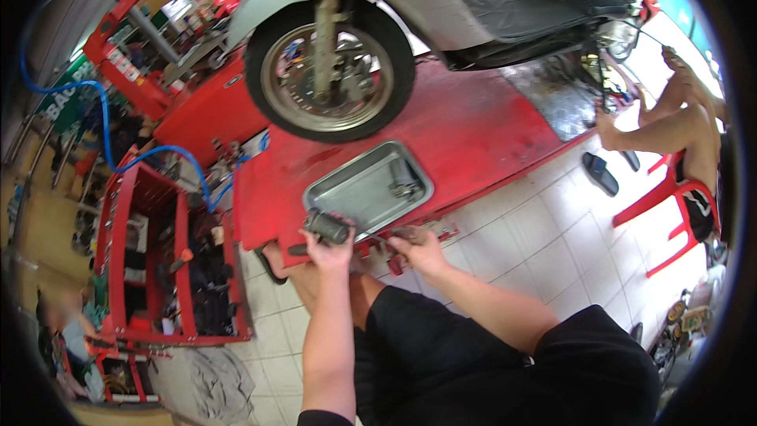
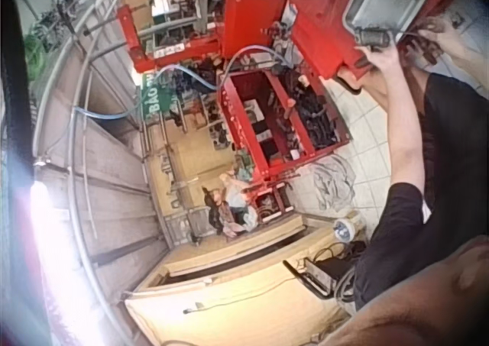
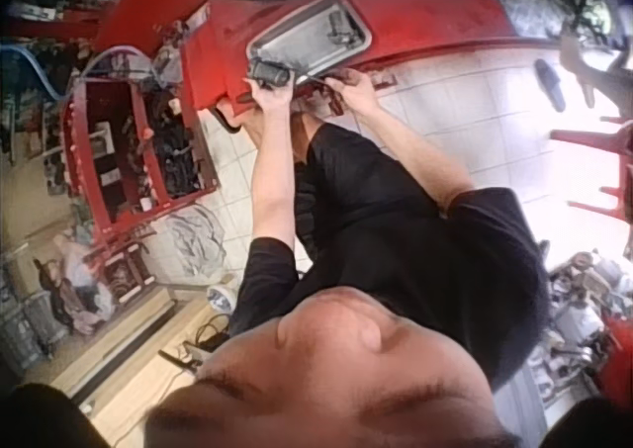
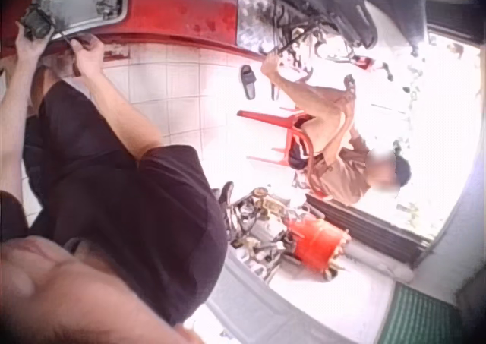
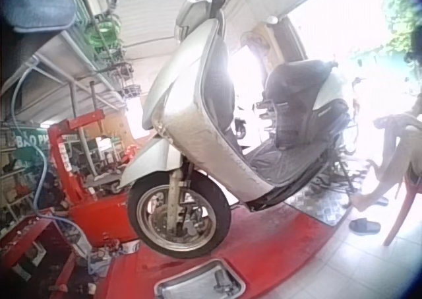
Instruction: The person disassembles a scooter brake caliper using a screwdriver and a small brush. They remove screws and internal components, placing them into a metal tray, and then clean the parts with the brush.
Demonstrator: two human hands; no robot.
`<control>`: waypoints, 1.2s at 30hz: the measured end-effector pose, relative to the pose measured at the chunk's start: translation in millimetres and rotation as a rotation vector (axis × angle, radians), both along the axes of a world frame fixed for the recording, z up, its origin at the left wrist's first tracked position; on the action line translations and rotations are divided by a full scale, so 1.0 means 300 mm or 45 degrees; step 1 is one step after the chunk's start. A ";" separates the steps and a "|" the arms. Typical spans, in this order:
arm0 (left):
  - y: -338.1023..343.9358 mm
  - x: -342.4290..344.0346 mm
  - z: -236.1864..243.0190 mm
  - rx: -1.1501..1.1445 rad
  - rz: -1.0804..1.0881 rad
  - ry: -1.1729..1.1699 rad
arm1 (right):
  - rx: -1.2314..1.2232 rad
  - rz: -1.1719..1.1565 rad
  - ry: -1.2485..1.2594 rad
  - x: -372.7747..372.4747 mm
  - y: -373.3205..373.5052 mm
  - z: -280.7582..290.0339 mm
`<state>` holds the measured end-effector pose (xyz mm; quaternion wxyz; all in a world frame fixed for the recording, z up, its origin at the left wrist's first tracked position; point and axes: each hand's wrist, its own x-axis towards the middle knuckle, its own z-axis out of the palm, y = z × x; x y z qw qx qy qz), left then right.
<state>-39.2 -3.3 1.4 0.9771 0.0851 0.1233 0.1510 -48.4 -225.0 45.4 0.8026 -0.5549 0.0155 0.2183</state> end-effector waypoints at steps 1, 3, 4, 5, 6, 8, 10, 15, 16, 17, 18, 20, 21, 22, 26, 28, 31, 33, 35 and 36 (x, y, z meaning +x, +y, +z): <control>-0.003 -0.002 0.001 -0.002 0.031 0.029 | -0.027 -0.058 -0.066 -0.005 0.013 -0.003; 0.008 -0.008 -0.009 0.003 0.008 0.024 | -0.093 -0.088 -0.204 -0.001 0.014 -0.050; 0.014 -0.002 -0.032 0.006 -0.049 -0.022 | -0.136 -0.065 -0.281 0.009 0.003 -0.087; 0.024 -0.001 -0.056 0.009 -0.046 0.004 | -0.195 -0.088 -0.280 0.002 0.005 -0.093; 0.024 0.014 -0.074 0.008 -0.051 0.009 | -0.258 -0.121 -0.299 0.002 0.003 -0.088; 0.042 0.014 -0.061 -0.035 -0.058 0.028 | -0.276 -0.138 -0.388 0.000 0.018 -0.077; 0.034 0.004 -0.042 0.086 -0.067 0.026 | -0.022 -0.131 -0.166 -0.007 0.024 -0.020; 0.008 0.004 -0.016 0.034 -0.013 0.085 | 0.261 -0.192 0.114 0.000 0.029 -0.014; 0.009 0.005 -0.021 0.058 -0.017 0.072 | 0.208 -0.198 0.079 -0.001 0.026 -0.015; 0.002 0.007 -0.007 0.056 0.010 0.087 | 0.161 -0.205 0.053 -0.012 0.029 -0.005; -0.004 0.005 -0.001 0.049 0.011 0.092 | 0.114 -0.212 0.025 -0.019 0.033 0.000; -0.012 0.002 0.009 0.038 0.010 0.100 | 0.042 -0.276 -0.023 -0.018 0.041 -0.014; -0.014 0.004 0.013 0.046 0.018 0.108 | 0.008 -0.310 -0.047 -0.017 0.046 -0.023; -0.015 0.005 0.017 0.053 0.026 0.116 | 0.007 -0.322 -0.088 -0.016 0.048 -0.031; -0.012 0.003 0.014 0.017 0.051 0.139 | -0.003 -0.323 -0.166 -0.023 0.044 -0.045; 0.010 0.003 -0.011 0.014 0.014 0.105 | 0.003 -0.310 -0.153 -0.027 0.040 -0.028; 0.021 -0.001 -0.026 0.011 -0.034 0.055 | 0.018 -0.340 -0.104 -0.028 0.039 -0.005; 0.007 -0.003 -0.014 0.012 -0.030 0.050 | 0.026 -0.402 -0.054 -0.026 0.044 -0.008; -0.010 -0.002 0.000 0.016 0.013 0.065 | -0.023 -0.440 -0.127 -0.026 0.051 -0.011; -0.009 0.000 -0.001 0.004 0.010 0.069 | -0.047 -0.460 -0.166 -0.026 0.053 -0.009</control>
